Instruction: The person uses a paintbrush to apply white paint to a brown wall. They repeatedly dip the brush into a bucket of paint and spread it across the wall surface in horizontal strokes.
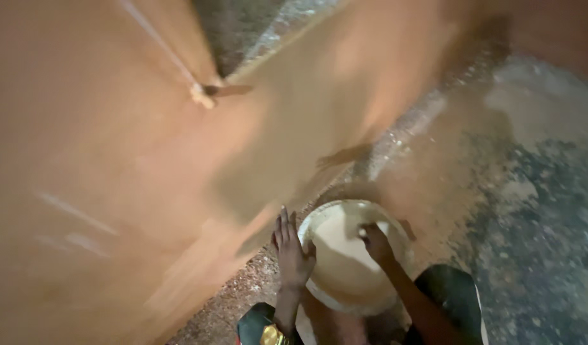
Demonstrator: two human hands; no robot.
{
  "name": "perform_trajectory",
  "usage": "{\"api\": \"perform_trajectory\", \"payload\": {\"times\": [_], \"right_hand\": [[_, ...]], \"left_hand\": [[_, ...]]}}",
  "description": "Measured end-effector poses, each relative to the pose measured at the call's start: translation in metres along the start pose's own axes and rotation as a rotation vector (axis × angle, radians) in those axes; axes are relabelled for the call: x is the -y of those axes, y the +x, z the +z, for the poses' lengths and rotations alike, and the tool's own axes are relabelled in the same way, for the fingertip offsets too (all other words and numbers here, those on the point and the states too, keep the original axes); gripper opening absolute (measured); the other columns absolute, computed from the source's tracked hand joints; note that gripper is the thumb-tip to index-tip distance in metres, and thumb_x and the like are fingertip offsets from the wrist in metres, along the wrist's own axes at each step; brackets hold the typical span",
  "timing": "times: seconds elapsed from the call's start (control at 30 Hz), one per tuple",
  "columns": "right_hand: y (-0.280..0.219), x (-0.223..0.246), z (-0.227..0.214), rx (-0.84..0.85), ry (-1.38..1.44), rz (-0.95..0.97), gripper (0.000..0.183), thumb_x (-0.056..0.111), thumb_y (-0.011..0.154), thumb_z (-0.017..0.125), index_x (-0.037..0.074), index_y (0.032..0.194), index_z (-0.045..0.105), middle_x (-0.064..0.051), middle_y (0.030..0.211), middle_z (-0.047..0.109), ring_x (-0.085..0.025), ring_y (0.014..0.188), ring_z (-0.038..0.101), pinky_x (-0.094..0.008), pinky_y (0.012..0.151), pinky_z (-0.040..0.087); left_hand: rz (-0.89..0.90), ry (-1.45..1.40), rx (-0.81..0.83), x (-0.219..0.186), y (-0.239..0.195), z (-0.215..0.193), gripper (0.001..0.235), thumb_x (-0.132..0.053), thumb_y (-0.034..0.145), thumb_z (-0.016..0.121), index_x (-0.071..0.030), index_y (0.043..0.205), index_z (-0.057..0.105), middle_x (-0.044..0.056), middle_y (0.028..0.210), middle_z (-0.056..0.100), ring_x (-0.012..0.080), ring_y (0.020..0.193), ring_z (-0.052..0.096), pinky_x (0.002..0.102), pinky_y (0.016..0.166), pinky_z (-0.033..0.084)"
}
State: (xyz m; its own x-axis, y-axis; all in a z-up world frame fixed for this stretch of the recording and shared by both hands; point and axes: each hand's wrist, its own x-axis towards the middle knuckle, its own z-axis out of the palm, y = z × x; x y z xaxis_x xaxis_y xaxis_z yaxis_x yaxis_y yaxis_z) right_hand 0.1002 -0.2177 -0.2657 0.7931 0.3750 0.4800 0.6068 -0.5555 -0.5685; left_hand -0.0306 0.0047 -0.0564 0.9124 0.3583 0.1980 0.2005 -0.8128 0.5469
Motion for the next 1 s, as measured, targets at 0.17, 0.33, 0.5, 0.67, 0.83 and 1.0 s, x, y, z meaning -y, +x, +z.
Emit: {"api": "perform_trajectory", "payload": {"times": [0.17, 0.33, 0.5, 0.67, 0.83, 1.0], "right_hand": [[-0.021, 0.035, 0.005, 0.429, -0.039, 0.3, 0.031, 0.017, 0.088, 0.072, 0.019, 0.119, 0.065, -0.017, 0.103, 0.07, -0.037, 0.098, 0.068, -0.046, 0.084, 0.055], [-0.011, 0.079, 0.008, 0.383, 0.309, 0.49, 0.024, 0.021, 0.088, 0.074, 0.015, 0.11, 0.071, -0.013, 0.1, 0.078, -0.03, 0.095, 0.076, -0.039, 0.081, 0.06], [0.015, 0.085, -0.006, 0.112, 0.456, 0.25, 0.028, 0.013, 0.084, 0.068, 0.007, 0.111, 0.073, -0.014, 0.101, 0.081, -0.028, 0.095, 0.078, -0.037, 0.082, 0.059], [0.038, 0.068, -0.046, 0.26, 0.134, 0.488, 0.03, 0.024, 0.089, 0.072, 0.009, 0.114, 0.071, -0.016, 0.103, 0.078, -0.031, 0.098, 0.074, -0.039, 0.083, 0.058], [0.031, 0.067, -0.069, 0.238, 0.13, 0.583, 0.035, 0.026, 0.093, 0.068, 0.008, 0.123, 0.067, -0.016, 0.109, 0.074, -0.032, 0.102, 0.072, -0.044, 0.087, 0.058], [0.003, 0.063, -0.051, 0.003, 0.47, 0.69, 0.04, 0.028, 0.096, 0.065, 0.008, 0.131, 0.062, -0.016, 0.115, 0.071, -0.033, 0.105, 0.07, -0.049, 0.091, 0.057]], "left_hand": [[0.024, 0.012, -0.128, 0.005, -0.001, -0.032, 0.082, -0.015, 0.078, 0.071, -0.004, 0.151, 0.034, 0.016, 0.166, 0.023, 0.0358, 0.152, 0.023, 0.054, 0.121, 0.02], [0.018, 0.046, -0.23, 0.007, 0.012, -0.065, 0.081, -0.014, 0.079, 0.071, -0.003, 0.15, 0.035, 0.017, 0.166, 0.022, 0.0376, 0.151, 0.023, 0.054, 0.119, 0.019], [0.055, 0.103, -0.336, 0.008, 0.017, -0.084, 0.078, -0.014, 0.079, 0.069, -0.004, 0.15, 0.037, 0.016, 0.166, 0.025, 0.0353, 0.152, 0.025, 0.052, 0.119, 0.022], [-0.004, 0.096, -0.313, 0.009, 0.012, -0.103, 0.078, -0.012, 0.078, 0.069, -0.006, 0.15, 0.038, 0.015, 0.166, 0.026, 0.0345, 0.151, 0.026, 0.051, 0.118, 0.022], [0.036, 0.127, -0.417, 0.01, 0.016, -0.127, 0.075, -0.014, 0.081, 0.068, -0.006, 0.151, 0.039, 0.014, 0.163, 0.034, 0.0363, 0.146, 0.034, 0.053, 0.117, 0.024], [0.032, 0.19, -0.448, -0.001, 0.03, -0.165, 0.069, -0.015, 0.084, 0.068, -0.012, 0.149, 0.043, 0.007, 0.153, 0.048, 0.032, 0.134, 0.044, 0.051, 0.115, 0.032]]}}
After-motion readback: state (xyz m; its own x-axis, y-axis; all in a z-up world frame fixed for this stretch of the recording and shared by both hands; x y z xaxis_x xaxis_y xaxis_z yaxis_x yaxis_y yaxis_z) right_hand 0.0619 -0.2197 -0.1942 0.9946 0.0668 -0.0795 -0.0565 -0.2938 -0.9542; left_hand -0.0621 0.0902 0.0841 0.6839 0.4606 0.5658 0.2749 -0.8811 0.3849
